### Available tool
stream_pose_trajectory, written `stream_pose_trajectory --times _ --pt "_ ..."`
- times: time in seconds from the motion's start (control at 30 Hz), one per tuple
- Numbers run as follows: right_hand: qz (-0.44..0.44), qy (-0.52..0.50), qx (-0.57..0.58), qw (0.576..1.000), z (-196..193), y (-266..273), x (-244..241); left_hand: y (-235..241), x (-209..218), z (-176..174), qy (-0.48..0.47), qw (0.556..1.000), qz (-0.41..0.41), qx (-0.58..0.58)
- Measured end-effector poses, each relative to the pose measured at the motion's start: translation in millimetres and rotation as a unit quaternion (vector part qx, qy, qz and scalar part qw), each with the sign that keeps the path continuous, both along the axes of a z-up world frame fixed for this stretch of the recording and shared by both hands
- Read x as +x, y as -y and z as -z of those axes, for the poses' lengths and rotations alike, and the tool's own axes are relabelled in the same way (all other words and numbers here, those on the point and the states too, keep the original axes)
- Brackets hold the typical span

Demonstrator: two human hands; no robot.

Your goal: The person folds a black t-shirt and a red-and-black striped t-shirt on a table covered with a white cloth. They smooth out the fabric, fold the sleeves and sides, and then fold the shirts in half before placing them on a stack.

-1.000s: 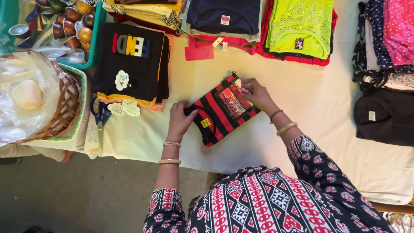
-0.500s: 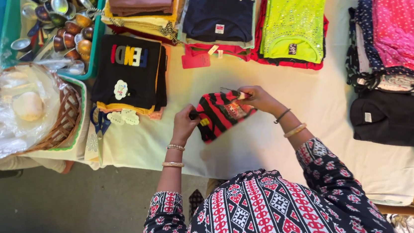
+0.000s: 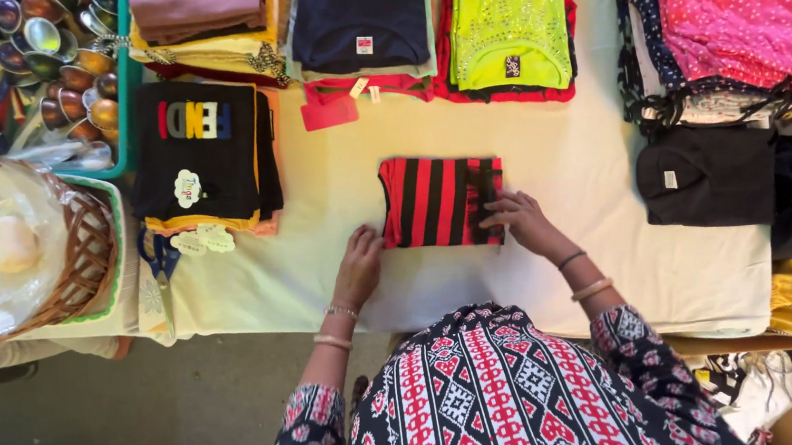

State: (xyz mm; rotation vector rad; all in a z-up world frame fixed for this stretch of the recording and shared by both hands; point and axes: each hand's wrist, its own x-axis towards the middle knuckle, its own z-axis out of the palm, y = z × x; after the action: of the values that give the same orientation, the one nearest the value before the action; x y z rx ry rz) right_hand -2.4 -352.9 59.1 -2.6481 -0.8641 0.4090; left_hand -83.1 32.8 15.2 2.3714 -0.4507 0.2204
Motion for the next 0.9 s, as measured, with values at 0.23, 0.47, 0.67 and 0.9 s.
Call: stream_pose_trajectory --times 0.23,0.47,0.67,0.9 --pt "0.111 0.062 0.160 0.979 -20.8 -78.7 -28.9 25.0 -9.5 -18.2 -0.071 0.983 -0.136 -0.100" --pt "0.088 0.028 0.162 0.983 -1.2 -113.4 -11.1 33.7 5.4 7.0 -0.115 0.972 -0.169 -0.114" --pt "0.322 -0.133 0.346 0.871 10.0 -104.0 2.9 23.8 -4.0 12.8 -0.155 0.954 -0.165 -0.195" --pt "0.165 0.135 0.191 0.958 -22.0 -79.5 -28.3 31.4 5.6 -3.7 -0.243 0.939 -0.222 -0.104"
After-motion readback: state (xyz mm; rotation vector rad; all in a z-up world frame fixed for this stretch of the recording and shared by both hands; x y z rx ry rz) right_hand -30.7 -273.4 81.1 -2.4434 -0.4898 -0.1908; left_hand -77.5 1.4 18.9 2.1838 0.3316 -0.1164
